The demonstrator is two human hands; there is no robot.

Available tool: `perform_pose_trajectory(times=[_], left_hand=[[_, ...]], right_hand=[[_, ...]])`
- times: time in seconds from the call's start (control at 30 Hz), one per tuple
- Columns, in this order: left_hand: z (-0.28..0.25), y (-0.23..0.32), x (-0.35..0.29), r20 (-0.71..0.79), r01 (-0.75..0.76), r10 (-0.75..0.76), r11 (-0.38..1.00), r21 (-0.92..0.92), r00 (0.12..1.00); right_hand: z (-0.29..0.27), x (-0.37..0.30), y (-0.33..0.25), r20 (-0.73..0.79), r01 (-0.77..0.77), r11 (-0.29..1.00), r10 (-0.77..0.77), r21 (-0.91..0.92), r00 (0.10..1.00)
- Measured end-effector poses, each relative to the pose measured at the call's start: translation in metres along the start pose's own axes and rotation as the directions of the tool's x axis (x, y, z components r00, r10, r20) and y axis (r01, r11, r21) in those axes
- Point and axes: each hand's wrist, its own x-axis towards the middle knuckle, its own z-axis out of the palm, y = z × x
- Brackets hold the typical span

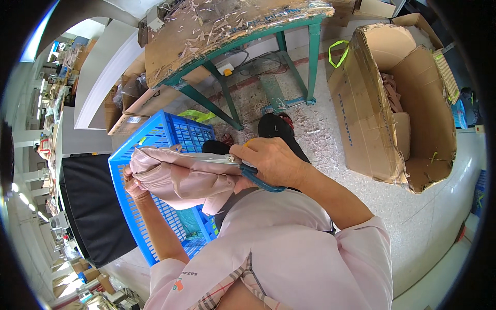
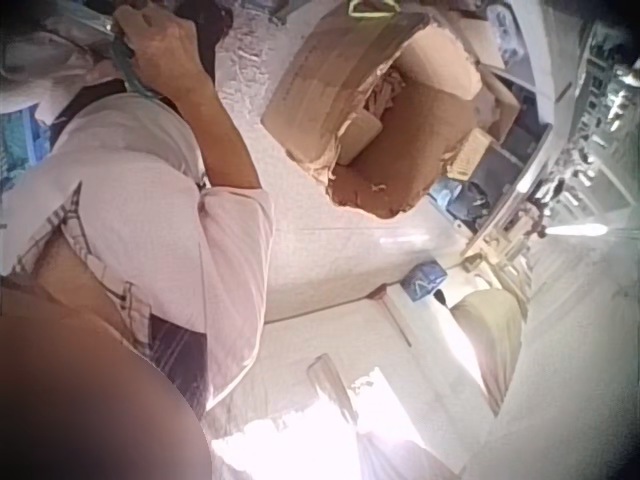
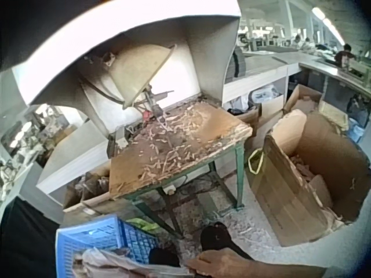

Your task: Trimming loose threads and excess material from pink backpacks using scissors on a factory floor.

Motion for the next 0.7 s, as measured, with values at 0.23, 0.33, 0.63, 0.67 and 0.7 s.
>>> perform_pose_trajectory(times=[0.23,0.33,0.63,0.67,0.7], left_hand=[[0.004,-0.002,-0.003,-0.077,0.021,-0.022,1.000,-0.016,0.997],[0.011,0.000,-0.004,-0.117,0.023,-0.026,0.999,-0.024,0.993],[0.001,0.001,-0.014,-0.080,-0.003,0.000,0.999,-0.041,0.997],[0.002,0.002,-0.014,-0.077,-0.006,0.003,0.999,-0.040,0.997],[0.003,0.001,-0.015,-0.089,-0.009,0.003,0.998,-0.069,0.996]], right_hand=[[0.007,0.001,0.002,-0.023,0.006,1.000,-0.006,0.017,1.000],[0.008,0.001,0.002,-0.014,-0.010,0.998,0.011,0.054,1.000],[-0.007,0.014,-0.016,0.102,-0.098,0.995,0.095,0.029,0.990],[-0.008,0.014,-0.016,0.089,-0.086,0.996,0.083,0.036,0.993],[-0.008,0.014,-0.016,0.077,-0.074,0.996,0.071,0.043,0.995]])
